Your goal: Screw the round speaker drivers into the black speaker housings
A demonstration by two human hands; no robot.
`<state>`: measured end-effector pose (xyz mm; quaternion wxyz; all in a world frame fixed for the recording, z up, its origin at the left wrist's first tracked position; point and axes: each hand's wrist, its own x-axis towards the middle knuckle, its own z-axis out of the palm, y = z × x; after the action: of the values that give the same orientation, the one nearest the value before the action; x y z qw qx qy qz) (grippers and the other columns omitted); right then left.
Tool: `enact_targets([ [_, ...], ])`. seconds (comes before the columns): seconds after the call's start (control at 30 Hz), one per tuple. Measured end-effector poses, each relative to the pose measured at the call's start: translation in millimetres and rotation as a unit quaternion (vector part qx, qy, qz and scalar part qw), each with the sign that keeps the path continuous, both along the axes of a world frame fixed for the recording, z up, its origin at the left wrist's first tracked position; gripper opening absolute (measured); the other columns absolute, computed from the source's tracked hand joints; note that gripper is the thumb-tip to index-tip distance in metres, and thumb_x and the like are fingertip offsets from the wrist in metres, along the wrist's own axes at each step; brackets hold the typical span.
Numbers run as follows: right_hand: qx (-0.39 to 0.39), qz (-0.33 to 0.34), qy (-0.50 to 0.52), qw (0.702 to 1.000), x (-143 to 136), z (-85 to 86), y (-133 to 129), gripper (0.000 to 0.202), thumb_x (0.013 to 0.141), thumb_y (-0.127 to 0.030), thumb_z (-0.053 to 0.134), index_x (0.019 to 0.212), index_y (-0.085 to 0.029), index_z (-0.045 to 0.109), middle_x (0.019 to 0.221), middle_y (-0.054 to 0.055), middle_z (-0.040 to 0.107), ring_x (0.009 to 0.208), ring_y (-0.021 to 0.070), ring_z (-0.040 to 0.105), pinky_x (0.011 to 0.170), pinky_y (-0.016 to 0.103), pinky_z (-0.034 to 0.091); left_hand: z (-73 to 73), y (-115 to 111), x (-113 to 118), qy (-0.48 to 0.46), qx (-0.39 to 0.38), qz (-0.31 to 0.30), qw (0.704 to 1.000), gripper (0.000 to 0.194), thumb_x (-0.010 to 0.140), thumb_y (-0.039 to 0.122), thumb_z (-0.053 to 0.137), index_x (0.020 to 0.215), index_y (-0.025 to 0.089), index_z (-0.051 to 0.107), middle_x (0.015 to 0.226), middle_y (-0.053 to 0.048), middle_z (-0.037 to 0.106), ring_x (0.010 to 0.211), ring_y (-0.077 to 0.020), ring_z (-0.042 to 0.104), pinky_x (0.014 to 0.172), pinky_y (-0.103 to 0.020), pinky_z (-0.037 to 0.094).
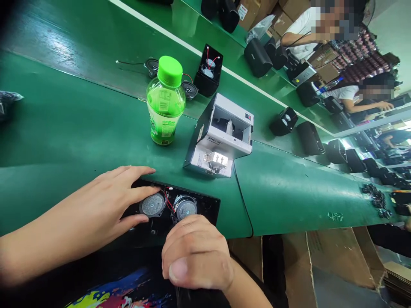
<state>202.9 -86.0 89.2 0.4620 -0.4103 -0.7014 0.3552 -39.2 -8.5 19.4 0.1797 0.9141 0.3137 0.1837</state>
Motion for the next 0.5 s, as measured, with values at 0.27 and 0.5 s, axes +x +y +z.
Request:
enact_targets([
  [0.27, -0.009, -0.024, -0.010, 1.000, -1, 10.0, -7, 0.022, 0.109, -0.052, 0.100, 0.122, -0.038, 0.089, 0.089, 0.003, 0.090, 0.074, 0.0294, 0.086, 0.072, 0.048, 0.080, 4.4, 0, 3, 0.019, -0.015, -0.001, 1.000, 0.052, 0.092, 0.021, 0.098, 0.144, 0.031, 0.095, 0.168, -0.021, 0.082, 0.142, -0.0522, 0.084, 0.113, -0.077, 0.078],
  [0.5, 0.050, -0.168, 0.098, 0.980, -18, -13.0, -45, 0.037, 0.138, -0.047, 0.050, 0.159, -0.057, 0.079, 0.072, -0.008, 0.077, 0.053, 0.0232, 0.073, 0.068, 0.042, 0.074, 1.6, 3, 0, 0.028, -0.032, 0.009, 0.999, 0.050, 0.092, 0.023, 0.098, 0.141, 0.034, 0.096, 0.165, -0.019, 0.084, 0.140, -0.0527, 0.085, 0.113, -0.078, 0.076],
])
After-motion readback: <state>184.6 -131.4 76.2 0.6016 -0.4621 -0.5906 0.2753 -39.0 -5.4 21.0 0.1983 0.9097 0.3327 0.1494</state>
